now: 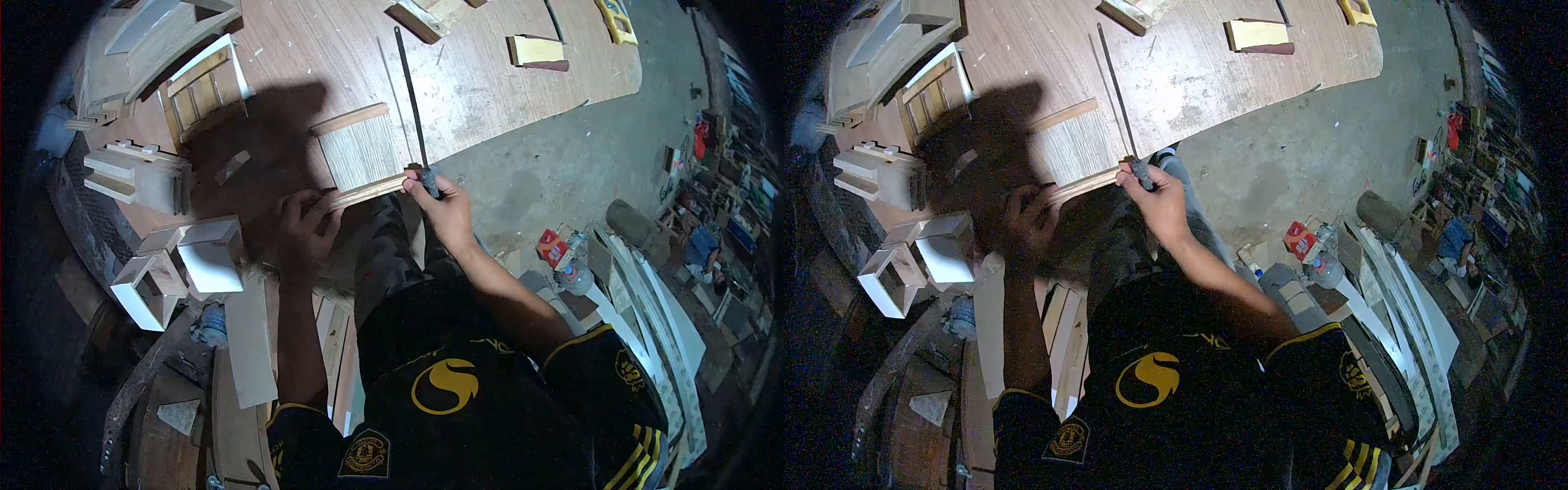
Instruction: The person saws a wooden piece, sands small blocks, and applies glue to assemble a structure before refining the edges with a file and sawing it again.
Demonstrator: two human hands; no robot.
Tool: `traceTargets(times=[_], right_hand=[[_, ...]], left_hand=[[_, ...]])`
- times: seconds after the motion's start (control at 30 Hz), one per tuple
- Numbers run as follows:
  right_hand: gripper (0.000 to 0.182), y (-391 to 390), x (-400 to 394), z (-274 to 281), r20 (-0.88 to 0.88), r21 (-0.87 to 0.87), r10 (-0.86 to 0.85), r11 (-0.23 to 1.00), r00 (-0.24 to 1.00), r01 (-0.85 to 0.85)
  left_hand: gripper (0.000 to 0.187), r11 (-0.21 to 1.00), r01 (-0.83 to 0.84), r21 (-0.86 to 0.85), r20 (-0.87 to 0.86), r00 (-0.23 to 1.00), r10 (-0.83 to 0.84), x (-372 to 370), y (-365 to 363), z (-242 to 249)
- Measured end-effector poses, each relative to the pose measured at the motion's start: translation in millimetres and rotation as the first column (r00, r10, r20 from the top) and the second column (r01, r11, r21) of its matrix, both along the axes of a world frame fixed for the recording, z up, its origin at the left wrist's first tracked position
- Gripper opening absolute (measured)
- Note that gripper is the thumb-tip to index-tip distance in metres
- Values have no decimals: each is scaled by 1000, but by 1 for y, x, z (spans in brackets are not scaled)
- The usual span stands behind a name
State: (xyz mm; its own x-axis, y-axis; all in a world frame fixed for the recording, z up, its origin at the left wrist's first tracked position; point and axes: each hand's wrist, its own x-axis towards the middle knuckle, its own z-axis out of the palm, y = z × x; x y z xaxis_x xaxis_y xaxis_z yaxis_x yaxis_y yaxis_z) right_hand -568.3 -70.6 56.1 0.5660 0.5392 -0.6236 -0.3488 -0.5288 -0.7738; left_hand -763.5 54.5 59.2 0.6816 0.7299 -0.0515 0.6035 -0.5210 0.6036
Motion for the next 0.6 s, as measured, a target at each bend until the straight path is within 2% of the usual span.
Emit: traceTargets(times=[0.17,0.23,0.37,0.43,0.57,0.6], right_hand=[[23,0,1,0,-39,-29,-17,999,999,16],[23,-1,2,-4,-28,-16,3,1000,1000,-3],[22,-2,1,-4,-34,6,-5,1000,999,5],[21,-3,2,-7,-17,1,12,1000,1000,-12],[19,3,3,1,-46,-30,1,1000,999,-2],[19,4,3,3,-54,-33,-9,999,998,7]], left_hand=[[31,999,30,-31,-26,999,-31,-5,1,-4],[29,994,-10,-110,-9,1000,9,-5,0,-4],[26,998,-5,-59,9,1000,5,-2,4,-1],[25,980,-64,-189,-4,998,64,-1,4,0],[26,975,-12,-224,-102,995,-11,-4,8,0],[27,950,-58,-308,-94,995,30,-4,6,-2]])
